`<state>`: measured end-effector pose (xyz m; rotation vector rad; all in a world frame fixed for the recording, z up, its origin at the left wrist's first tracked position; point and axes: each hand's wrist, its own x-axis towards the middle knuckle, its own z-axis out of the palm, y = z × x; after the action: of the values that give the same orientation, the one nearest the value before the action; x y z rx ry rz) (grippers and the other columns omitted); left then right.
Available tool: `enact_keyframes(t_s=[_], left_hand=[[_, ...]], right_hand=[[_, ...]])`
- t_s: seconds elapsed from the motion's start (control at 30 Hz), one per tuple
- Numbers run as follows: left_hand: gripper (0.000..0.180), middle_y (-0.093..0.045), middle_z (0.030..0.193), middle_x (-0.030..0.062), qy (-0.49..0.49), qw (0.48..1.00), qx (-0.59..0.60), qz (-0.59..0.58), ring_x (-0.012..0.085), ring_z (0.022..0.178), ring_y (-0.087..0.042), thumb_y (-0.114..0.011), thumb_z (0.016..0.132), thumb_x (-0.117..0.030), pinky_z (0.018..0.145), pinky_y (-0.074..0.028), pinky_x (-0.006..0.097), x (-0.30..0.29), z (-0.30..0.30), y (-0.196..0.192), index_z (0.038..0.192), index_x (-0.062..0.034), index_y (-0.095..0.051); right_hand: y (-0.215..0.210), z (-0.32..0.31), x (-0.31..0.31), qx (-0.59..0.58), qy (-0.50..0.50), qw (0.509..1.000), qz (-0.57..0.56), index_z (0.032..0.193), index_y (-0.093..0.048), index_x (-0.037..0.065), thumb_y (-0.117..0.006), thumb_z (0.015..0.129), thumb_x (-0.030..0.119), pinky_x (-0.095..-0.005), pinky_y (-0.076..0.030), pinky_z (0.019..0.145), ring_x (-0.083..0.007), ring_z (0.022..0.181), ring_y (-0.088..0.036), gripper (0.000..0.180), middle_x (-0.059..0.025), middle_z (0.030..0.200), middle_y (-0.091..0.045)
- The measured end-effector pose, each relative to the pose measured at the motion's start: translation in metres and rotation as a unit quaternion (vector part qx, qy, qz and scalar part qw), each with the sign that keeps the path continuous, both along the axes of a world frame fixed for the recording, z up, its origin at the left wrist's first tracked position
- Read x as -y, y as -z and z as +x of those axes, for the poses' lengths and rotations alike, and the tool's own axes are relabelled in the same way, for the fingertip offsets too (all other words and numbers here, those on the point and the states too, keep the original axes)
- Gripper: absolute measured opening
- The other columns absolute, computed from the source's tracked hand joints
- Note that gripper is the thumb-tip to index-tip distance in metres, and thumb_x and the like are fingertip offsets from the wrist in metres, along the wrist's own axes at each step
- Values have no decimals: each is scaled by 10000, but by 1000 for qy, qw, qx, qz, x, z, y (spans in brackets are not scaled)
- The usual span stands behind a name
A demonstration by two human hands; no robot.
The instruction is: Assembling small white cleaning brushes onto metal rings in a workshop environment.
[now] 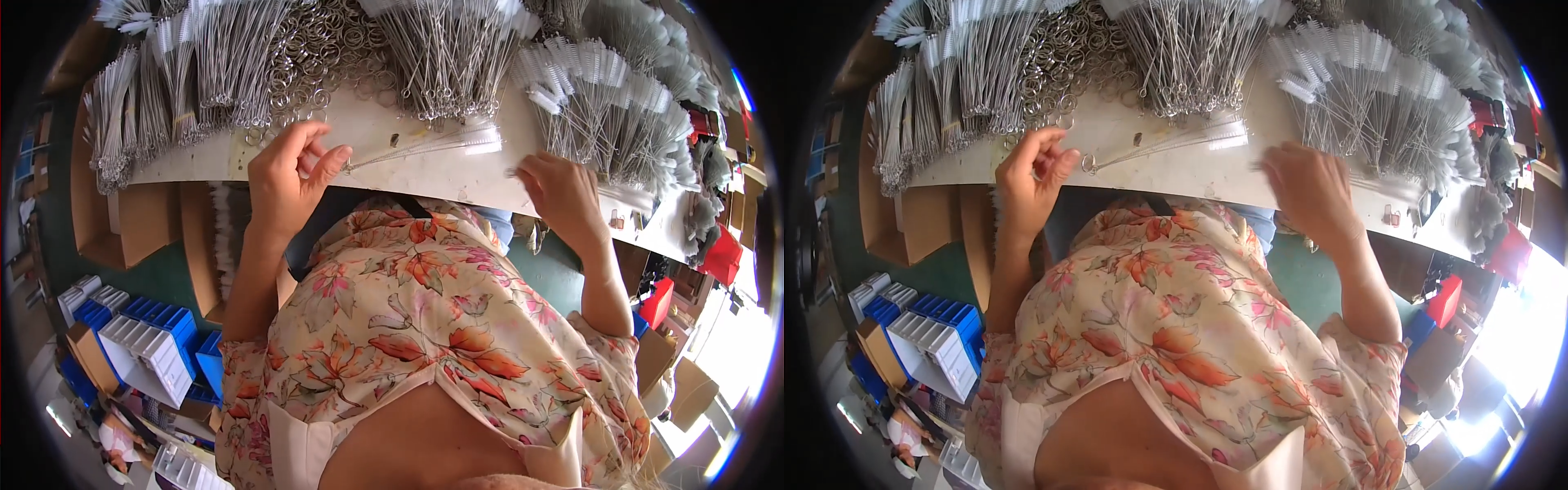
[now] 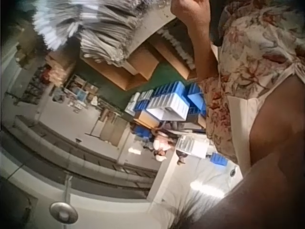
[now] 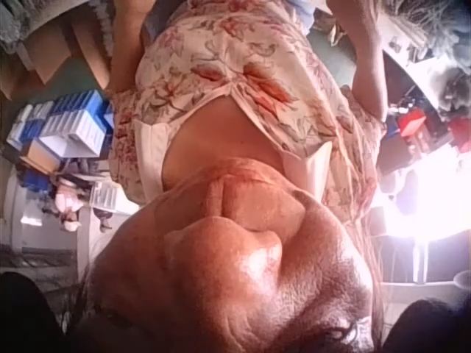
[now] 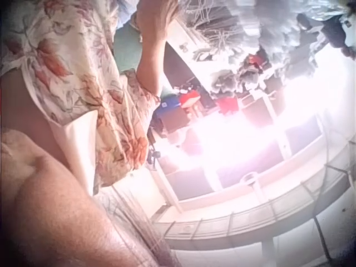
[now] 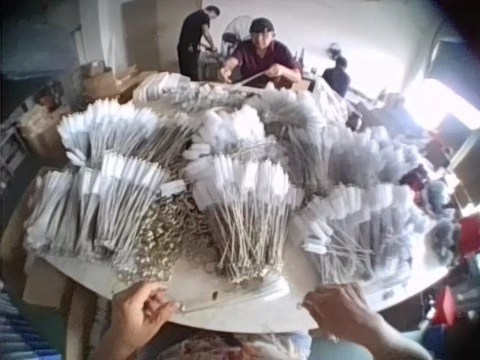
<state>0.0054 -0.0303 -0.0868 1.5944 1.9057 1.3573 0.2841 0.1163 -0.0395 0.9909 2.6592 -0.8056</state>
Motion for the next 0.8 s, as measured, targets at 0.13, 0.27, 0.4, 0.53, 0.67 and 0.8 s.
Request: enact_keyframes(t_s=[0.13,0.27,0.4,0.53,0.67,0.8], left_hand=[[158,-572,661,73,-6,982,-96,-160,192,510,-563,-663,781,-147,480,-445,303,12,8,23,795,-33,-554],[66,-604,780,90,2,991,-61,-120,98,601,-543,-603,812,-35,544,-447,238,11,15,15,790,-1,-551],[38,-606,975,127,43,944,326,8,101,771,-599,-539,838,50,699,-525,230,0,12,-25,873,37,-538],[135,-598,1011,120,121,978,166,31,127,832,-612,-558,839,23,698,-534,236,-7,-13,-44,961,19,-616],[141,-573,1050,139,194,945,265,-11,147,843,-614,-556,830,30,722,-548,253,-10,-17,-69,950,19,-628],[197,-574,1042,158,236,948,211,11,174,864,-611,-550,795,77,748,-537,274,-21,-19,-72,971,16,-618]], right_hand=[[46,5,13,-51,12,991,123,879,-629,70,-536,831,127,-369,-485,626,-278,742,-612,119,-75,840,-631],[32,-66,34,-334,27,942,9,808,-616,60,-624,784,89,-342,-475,546,-277,638,-598,39,-86,801,-602],[23,-119,44,-414,-68,908,3,807,-625,72,-617,765,76,-337,-492,564,-258,657,-609,43,-64,856,-607],[7,-122,39,-417,-55,906,-42,836,-635,64,-612,784,86,-315,-484,565,-227,640,-609,60,-72,821,-616],[-9,-113,32,-404,13,868,-288,890,-637,12,-591,848,121,-250,-452,581,-103,641,-571,125,-71,783,-645],[-29,-109,29,-352,50,861,-364,879,-630,-11,-574,876,145,-226,-447,633,-63,696,-543,166,-39,787,-636]])
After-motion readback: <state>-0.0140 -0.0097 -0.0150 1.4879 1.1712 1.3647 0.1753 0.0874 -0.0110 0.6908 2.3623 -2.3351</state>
